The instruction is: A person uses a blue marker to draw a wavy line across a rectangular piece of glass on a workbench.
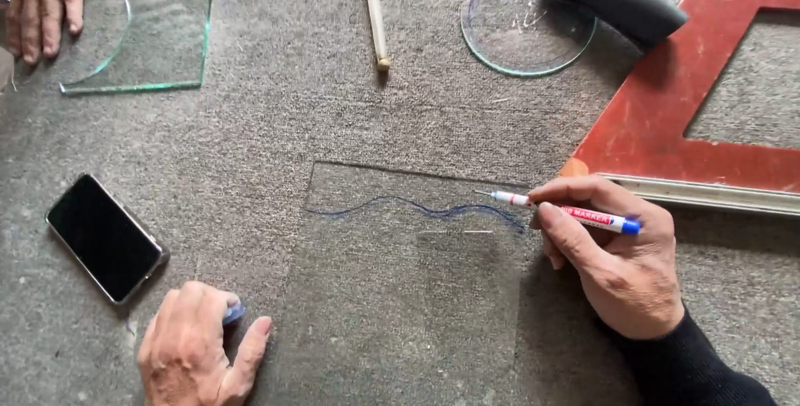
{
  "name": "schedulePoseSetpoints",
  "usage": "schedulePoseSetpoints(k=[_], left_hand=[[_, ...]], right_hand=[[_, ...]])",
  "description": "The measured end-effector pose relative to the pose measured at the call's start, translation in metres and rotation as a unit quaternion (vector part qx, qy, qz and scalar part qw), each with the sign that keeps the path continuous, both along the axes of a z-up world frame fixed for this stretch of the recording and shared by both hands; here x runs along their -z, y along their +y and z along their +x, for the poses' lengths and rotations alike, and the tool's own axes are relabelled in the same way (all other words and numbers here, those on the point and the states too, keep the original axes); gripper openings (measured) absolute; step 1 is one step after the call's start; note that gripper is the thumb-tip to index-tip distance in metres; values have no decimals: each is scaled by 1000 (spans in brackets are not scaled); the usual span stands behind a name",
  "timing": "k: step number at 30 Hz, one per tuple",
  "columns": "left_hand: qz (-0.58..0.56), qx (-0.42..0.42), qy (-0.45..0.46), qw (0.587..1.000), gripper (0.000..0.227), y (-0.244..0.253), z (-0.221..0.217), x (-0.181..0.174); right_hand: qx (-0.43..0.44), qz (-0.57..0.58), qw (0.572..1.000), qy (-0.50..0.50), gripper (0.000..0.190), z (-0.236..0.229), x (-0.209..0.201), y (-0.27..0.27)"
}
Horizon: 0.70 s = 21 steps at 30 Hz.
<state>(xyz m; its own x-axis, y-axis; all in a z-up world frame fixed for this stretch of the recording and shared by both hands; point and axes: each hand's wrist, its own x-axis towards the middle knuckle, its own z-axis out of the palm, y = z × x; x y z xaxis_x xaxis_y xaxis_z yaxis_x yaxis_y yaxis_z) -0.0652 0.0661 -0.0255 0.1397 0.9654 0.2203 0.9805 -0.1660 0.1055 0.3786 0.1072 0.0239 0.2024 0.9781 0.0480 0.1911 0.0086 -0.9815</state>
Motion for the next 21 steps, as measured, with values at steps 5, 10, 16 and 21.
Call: schedulePoseSetpoints(k=[5, 10, 16, 21], left_hand=[[-23, -4, 31, 999, 52, -5, -7, 4], [-37, -16, 31, 999, 52, -5, -10, 7], [-27, -11, 32, 999, 50, -5, -12, 9], [-21, -6, 26, 999, 51, -8, -11, 9]], right_hand=[[-25, -18, 999, -41, 15, -2, -2, -1], [-18, -28, 998, -46, 15, -2, -3, -2], [34, -7, 999, -5, 14, -2, -4, -2], [54, -15, 998, -8, 15, 0, -3, -3]])
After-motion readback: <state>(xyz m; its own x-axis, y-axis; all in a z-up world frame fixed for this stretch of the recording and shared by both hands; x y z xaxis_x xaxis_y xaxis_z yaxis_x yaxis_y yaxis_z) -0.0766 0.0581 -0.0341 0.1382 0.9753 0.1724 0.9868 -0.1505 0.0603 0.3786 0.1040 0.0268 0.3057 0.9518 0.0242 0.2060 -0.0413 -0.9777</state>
